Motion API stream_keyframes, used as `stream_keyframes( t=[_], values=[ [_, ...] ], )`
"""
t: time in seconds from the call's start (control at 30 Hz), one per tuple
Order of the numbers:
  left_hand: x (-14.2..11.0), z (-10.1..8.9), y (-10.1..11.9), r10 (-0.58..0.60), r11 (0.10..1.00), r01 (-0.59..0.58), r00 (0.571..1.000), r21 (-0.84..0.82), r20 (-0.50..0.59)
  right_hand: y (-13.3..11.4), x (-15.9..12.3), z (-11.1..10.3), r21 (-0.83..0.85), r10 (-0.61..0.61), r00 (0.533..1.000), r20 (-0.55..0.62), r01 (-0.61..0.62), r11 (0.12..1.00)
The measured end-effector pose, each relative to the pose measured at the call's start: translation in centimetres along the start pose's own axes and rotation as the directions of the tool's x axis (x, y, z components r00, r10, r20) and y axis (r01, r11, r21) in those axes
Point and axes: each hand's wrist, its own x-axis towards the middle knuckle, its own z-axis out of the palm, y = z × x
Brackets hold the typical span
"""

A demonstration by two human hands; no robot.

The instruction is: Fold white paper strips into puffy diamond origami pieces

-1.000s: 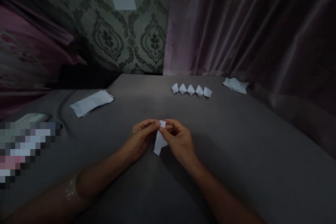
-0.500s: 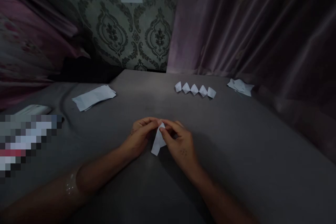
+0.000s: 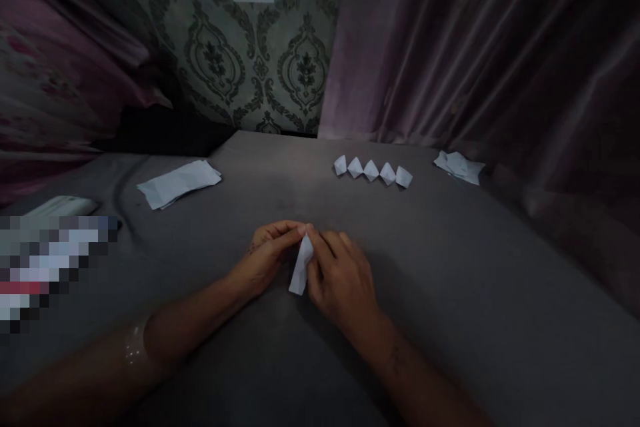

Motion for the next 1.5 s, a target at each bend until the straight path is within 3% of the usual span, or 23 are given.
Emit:
stream_keyframes(
  t=[0.17, 0.3, 0.4, 0.5, 0.57, 0.63, 0.7, 0.77, 0.93, 1.17, 1.37, 1.5],
  values=[
    [0.4, -0.3, -0.3, -0.003, 1.0, 0.004, 0.999, -0.03, 0.032, -0.6, 0.0, 0.0, -0.192, -0.038, 0.997, 0.07, 0.051, 0.98],
    [0.8, -0.5, -0.6, -0.043, 0.99, 0.055, 0.995, -0.128, 0.093, -1.2, 0.0, -0.2, -0.196, -0.015, 0.994, 0.106, 0.036, 0.98],
    [0.9, -0.5, -0.4, -0.06, 0.985, 0.076, 0.993, -0.155, 0.103, -1.3, 0.0, -0.7, -0.088, 0.026, 0.994, 0.104, -0.017, 0.996],
    [0.8, -0.5, -0.1, -0.066, 0.988, 0.083, 0.989, -0.129, 0.129, -1.0, 0.4, -1.2, 0.225, 0.139, 0.986, 0.096, -0.158, 0.962],
    [0.7, -0.4, -0.1, -0.057, 0.992, 0.072, 0.988, -0.108, 0.142, -0.5, 0.8, -1.5, 0.504, 0.318, 0.938, 0.134, -0.341, 0.793],
    [0.7, -0.4, -0.2, -0.034, 0.995, 0.046, 0.99, -0.084, 0.139, -0.1, 1.3, -1.6, 0.677, 0.497, 0.834, 0.239, -0.51, 0.53],
    [0.6, -0.5, -0.4, 0.001, 0.999, 0.004, 0.993, -0.048, 0.122, 0.2, 1.6, -1.5, 0.724, 0.58, 0.737, 0.347, -0.604, 0.334],
    [0.6, -0.5, -0.6, 0.042, 0.999, -0.043, 0.992, 0.002, 0.121, 0.2, 1.7, -1.3, 0.732, 0.579, 0.705, 0.41, -0.633, 0.252],
    [0.2, -0.2, -0.6, 0.111, 0.988, -0.122, 0.987, 0.093, 0.119, -0.2, 1.6, -0.7, 0.738, 0.581, 0.678, 0.449, -0.648, 0.186],
    [-0.1, -0.1, -0.4, 0.031, 0.995, -0.044, 0.989, 0.086, 0.144, 0.6, 1.7, -0.4, 0.739, 0.612, 0.644, 0.459, -0.659, 0.139],
    [0.3, -0.3, -0.6, 0.012, 0.996, -0.019, 0.996, 0.085, 0.089, 0.3, 1.8, -0.8, 0.715, 0.585, 0.661, 0.47, -0.674, 0.186],
    [0.5, -0.3, -0.6, 0.052, 0.989, -0.058, 0.998, 0.136, 0.046, 0.5, 1.6, -0.4, 0.73, 0.552, 0.67, 0.496, -0.666, 0.153]
  ],
)
